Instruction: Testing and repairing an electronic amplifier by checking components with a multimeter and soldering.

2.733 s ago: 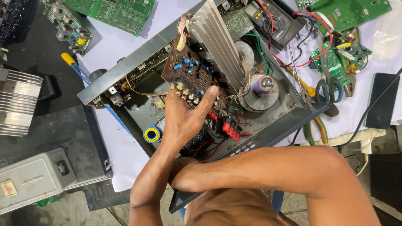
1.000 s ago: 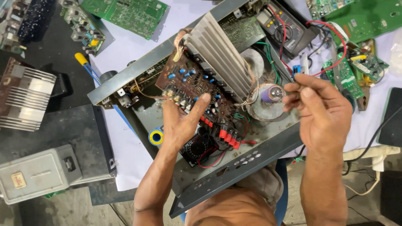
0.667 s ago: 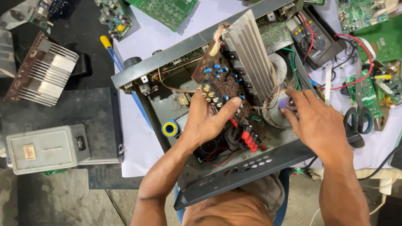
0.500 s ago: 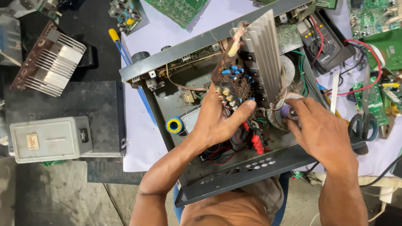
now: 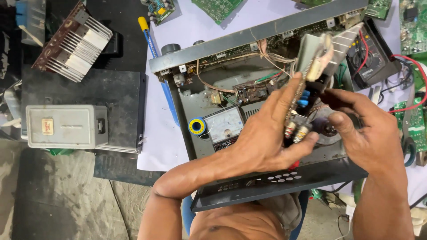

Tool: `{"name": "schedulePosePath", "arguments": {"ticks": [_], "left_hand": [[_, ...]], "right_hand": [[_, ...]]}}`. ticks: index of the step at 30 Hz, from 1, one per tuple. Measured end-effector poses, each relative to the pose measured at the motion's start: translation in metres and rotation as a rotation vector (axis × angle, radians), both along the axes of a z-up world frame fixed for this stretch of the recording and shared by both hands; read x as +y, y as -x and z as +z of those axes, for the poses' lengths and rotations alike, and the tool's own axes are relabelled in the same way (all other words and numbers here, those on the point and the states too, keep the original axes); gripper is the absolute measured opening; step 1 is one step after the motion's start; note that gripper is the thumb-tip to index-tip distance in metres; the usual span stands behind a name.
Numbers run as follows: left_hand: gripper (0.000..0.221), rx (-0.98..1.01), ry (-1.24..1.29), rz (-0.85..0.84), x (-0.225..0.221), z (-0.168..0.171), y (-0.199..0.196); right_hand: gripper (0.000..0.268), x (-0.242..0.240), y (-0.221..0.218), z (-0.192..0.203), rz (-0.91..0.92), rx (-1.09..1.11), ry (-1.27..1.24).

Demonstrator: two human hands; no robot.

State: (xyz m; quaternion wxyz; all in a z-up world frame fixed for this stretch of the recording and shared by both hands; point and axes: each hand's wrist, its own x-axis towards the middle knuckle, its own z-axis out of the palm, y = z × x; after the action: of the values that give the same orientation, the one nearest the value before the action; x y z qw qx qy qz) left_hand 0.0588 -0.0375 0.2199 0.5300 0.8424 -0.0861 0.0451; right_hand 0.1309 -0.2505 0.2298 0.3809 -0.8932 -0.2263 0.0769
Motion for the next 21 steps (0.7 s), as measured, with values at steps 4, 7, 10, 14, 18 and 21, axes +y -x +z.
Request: {"name": "schedulePosePath", "arguments": {"ticks": [4,7,10,14,18,21], "left_hand": [[0.099,0.040,-0.002,0.013,-0.010,0.001,0.003],[0.100,-0.109,-0.027,0.034,-0.015,-0.003,0.004],[0.099,-0.070,-0.022,0.026,-0.016,0.005,0.002],[0.099,0.002,0.006,0.021,-0.016,0.009,0.001],[0.099,-0.005,0.018,0.027,-0.015,0.009,0.000],[0.100,0.034,-0.005,0.045,-0.015,0.010,-0.001]], "right_hand": [[0.056,0.006,0.005,0.005,0.033,-0.188,0.106],[0.064,0.004,0.010,-0.003,0.015,-0.168,-0.057],[0.077,0.004,0.017,-0.008,0.096,-0.220,-0.102],[0.089,0.011,0.032,-0.006,0.117,-0.115,-0.245],[0.064,0.011,0.048,-0.005,0.086,0.001,-0.262],[0.107,0.019,0.055,-0.004,0.095,-0.117,-0.129]]}}
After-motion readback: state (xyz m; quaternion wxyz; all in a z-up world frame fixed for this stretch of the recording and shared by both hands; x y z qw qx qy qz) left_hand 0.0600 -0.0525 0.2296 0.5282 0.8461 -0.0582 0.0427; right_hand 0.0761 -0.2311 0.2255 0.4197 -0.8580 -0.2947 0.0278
